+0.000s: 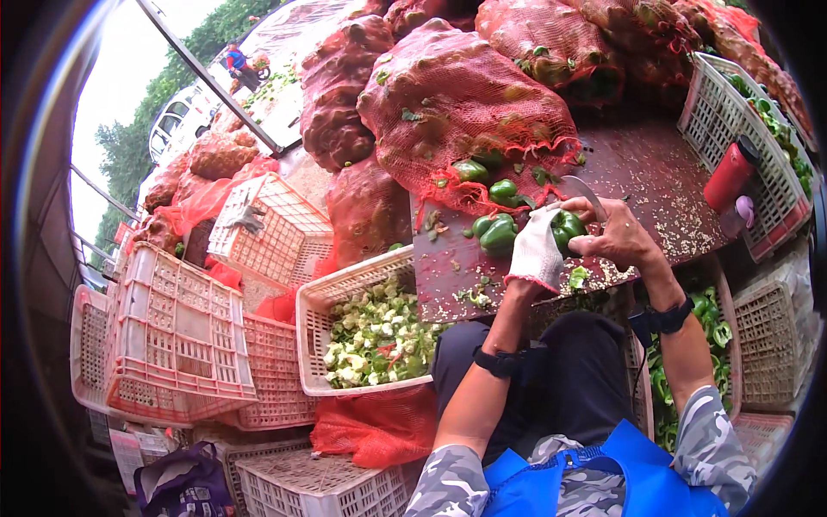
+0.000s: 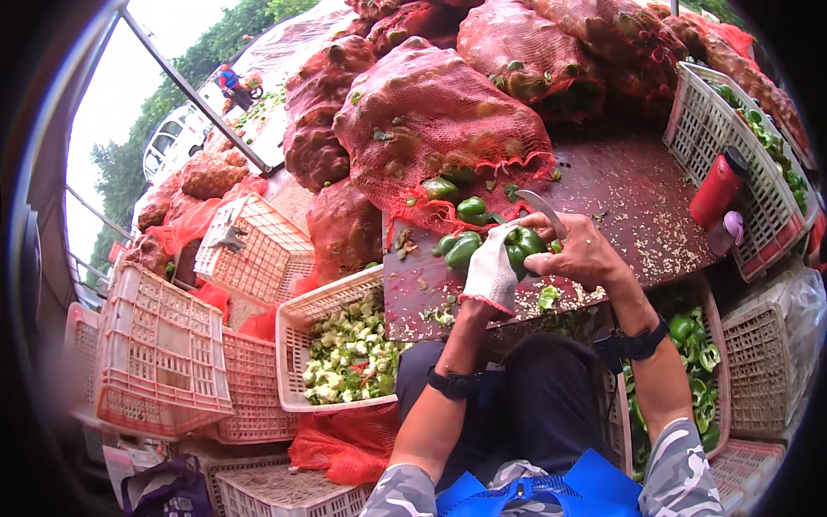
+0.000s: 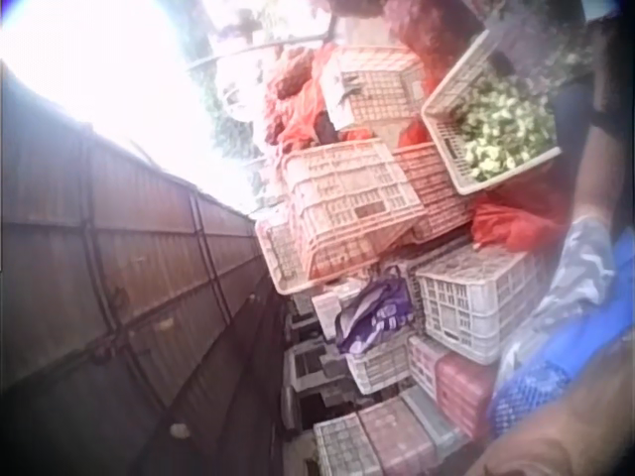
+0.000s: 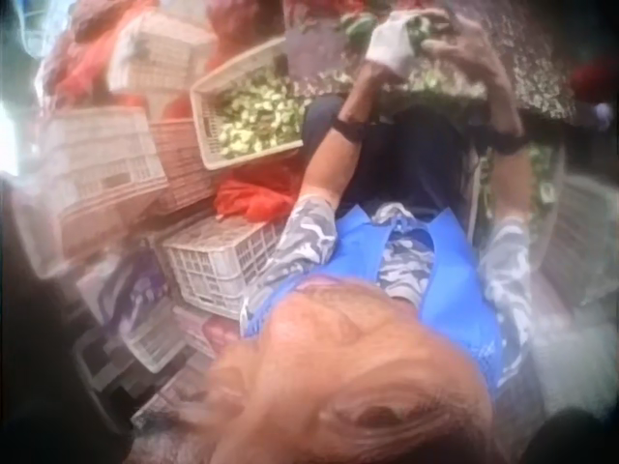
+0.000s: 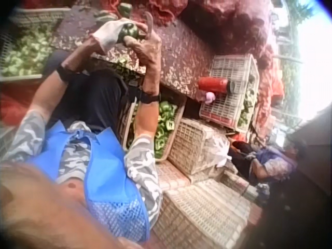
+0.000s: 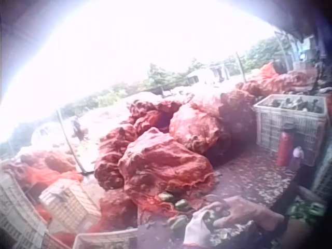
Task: The recorder uses a curved blade to remove the cores and stems from green bell peppers at a large-scale agricultural processing workspace.
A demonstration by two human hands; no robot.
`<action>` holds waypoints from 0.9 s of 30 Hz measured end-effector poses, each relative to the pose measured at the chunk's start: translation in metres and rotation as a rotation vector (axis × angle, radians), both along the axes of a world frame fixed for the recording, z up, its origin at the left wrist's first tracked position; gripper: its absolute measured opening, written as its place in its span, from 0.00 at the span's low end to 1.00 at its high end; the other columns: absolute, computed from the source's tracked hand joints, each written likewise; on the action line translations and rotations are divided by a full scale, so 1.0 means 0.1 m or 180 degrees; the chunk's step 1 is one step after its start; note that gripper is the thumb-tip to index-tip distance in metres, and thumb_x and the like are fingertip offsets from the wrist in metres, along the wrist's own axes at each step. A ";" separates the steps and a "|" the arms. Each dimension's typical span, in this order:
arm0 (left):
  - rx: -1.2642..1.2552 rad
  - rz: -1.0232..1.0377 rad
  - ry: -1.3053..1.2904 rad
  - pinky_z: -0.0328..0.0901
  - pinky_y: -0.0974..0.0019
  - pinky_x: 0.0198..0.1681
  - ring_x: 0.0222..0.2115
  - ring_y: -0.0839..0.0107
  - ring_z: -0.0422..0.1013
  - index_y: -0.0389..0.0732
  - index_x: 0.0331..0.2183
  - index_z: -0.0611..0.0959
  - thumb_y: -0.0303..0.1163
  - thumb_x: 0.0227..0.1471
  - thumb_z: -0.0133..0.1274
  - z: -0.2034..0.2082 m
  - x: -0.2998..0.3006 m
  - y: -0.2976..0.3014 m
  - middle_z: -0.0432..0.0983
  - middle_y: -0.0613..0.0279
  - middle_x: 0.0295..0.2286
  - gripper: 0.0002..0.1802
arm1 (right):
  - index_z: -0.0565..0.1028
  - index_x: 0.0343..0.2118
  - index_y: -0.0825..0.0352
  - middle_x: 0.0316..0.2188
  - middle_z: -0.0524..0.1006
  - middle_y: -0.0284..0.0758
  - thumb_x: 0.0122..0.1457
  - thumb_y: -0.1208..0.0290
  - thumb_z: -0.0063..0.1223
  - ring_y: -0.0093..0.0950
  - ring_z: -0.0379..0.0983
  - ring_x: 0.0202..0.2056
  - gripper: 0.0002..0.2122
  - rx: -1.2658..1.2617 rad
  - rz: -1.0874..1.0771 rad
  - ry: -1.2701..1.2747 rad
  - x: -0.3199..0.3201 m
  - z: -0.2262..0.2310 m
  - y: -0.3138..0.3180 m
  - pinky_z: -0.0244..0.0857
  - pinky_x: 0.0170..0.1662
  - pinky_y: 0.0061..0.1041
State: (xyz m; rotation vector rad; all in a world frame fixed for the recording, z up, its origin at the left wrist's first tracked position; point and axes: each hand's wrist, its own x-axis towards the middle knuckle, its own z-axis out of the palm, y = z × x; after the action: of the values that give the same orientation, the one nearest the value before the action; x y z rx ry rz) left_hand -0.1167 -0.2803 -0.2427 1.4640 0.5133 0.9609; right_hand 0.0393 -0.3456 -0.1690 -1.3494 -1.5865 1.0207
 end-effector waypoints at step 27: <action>-0.0745 0.1541 -0.0213 0.75 0.67 0.32 0.30 0.70 0.78 0.37 0.46 0.77 0.28 0.57 0.48 -0.06 -0.42 0.25 0.80 0.56 0.34 0.15 | 0.76 0.30 0.70 0.26 0.75 0.44 0.63 0.51 0.50 0.44 0.74 0.30 0.21 0.1252 -0.0763 -0.0942 -0.43 -0.20 0.07 0.67 0.32 0.40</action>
State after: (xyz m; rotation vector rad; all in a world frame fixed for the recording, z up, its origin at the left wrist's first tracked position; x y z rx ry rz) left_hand -0.1586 -0.2555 -0.2486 1.1116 0.9246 1.2737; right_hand -0.0033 -0.3383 -0.1889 -1.4104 -1.6787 0.3505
